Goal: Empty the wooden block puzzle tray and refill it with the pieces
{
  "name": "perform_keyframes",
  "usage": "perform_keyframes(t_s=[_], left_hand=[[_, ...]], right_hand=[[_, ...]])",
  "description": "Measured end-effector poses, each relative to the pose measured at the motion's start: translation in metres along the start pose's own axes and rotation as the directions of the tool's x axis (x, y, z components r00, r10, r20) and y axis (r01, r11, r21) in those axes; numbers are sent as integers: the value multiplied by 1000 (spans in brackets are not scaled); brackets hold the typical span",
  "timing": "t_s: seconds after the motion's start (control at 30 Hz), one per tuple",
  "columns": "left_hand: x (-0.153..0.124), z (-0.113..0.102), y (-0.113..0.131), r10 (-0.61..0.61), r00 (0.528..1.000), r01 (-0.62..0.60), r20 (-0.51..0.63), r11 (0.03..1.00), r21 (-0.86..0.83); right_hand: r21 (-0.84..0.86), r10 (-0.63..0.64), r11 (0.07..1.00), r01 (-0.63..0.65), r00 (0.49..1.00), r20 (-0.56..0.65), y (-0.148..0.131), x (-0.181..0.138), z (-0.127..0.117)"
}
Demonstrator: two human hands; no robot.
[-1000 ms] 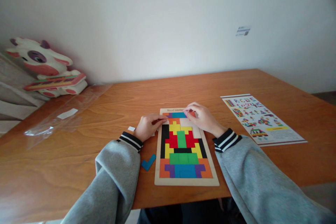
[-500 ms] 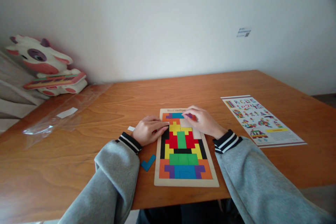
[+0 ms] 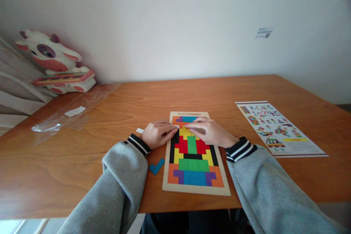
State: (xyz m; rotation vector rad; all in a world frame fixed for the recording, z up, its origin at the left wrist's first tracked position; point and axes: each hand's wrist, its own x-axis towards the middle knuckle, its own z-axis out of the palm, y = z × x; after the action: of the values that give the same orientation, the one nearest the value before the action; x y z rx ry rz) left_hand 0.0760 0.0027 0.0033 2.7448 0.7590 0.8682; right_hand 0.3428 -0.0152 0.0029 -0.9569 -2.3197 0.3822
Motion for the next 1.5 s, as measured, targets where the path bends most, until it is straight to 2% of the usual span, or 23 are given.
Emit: perform_keyframes(t_s=[0.17,0.33,0.67,0.83,0.97,1.1,1.27,1.37,1.5], left_hand=[[1,0,1,-4,1000,4,-2,1000,-6],[4,-3,4,36,999,-36,-22,999,-28],[8,1,19,155,981,-141,118,982,-123],[9,3,18,164,979,-143,117,975,-170],[9,5,16,169,980,-151,104,975,-164],[8,6,17,190,980,-182,56,975,-126],[8,2,12,170,985,-170,-43,985,-3],[6,-6,1,130,990,-125,-52,988,86],[0,-17,-16,91,994,-78,-66,981,180]], right_hand=[[47,20,999,-20,1000,-8,-1,0,-1],[81,93,993,-88,994,-51,-2,1,-4],[175,172,970,-169,985,1,-3,-2,-12],[270,193,941,-202,979,61,-1,-4,-11],[296,215,929,-223,975,58,-2,-3,-10],[208,276,944,-258,959,-65,7,-3,-16],[81,357,933,-351,865,-352,33,-10,-21],[60,396,911,-408,828,-396,46,-14,-18],[53,413,902,-428,823,-389,50,-17,-15]])
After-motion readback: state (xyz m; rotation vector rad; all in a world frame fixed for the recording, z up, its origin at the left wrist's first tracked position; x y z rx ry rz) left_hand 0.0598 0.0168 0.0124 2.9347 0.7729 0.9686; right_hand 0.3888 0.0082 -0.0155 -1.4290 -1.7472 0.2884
